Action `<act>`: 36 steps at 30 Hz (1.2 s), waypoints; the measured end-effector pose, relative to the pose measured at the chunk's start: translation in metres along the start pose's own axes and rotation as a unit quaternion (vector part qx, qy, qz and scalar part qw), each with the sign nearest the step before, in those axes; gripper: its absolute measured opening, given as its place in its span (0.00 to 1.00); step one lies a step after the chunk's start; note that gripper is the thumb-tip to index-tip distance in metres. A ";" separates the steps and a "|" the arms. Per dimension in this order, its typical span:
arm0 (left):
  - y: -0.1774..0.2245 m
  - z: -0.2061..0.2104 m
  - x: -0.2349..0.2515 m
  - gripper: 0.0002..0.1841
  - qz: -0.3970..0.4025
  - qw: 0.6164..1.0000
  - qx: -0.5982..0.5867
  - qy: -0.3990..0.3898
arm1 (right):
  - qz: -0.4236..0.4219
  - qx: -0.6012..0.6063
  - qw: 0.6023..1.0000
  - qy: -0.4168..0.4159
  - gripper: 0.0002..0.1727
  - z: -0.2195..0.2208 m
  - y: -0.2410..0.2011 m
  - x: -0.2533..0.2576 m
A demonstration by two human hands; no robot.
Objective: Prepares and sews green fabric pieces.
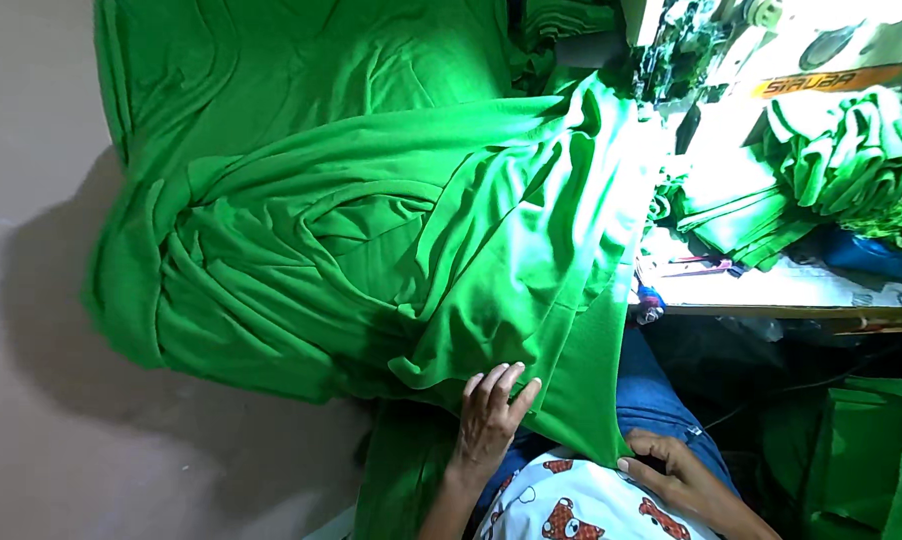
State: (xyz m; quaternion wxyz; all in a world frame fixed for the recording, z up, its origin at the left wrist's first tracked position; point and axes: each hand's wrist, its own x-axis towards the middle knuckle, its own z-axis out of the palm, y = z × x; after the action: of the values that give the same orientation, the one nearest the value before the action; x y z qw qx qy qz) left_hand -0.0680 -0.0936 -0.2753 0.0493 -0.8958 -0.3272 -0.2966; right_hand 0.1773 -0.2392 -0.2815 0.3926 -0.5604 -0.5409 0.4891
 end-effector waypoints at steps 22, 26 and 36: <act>0.014 -0.086 0.056 0.10 0.071 0.975 -0.212 0.000 | -0.001 0.020 1.000 0.001 0.12 0.000 0.000 0.000; 0.018 -0.092 0.054 0.11 0.050 0.974 -0.219 0.014 | 0.000 0.019 1.000 0.005 0.13 0.001 0.000 -0.001; 0.042 -0.080 0.060 0.07 -0.061 0.951 -0.281 0.113 | -0.031 0.295 0.955 0.026 0.08 0.017 -0.093 0.024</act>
State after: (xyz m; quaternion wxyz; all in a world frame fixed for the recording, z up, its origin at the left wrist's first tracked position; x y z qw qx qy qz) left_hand -0.0462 -0.1155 -0.1713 -0.1860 -0.8126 -0.2772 -0.4779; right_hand 0.1388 -0.2073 -0.1982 0.5687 -0.4154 -0.3795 0.6000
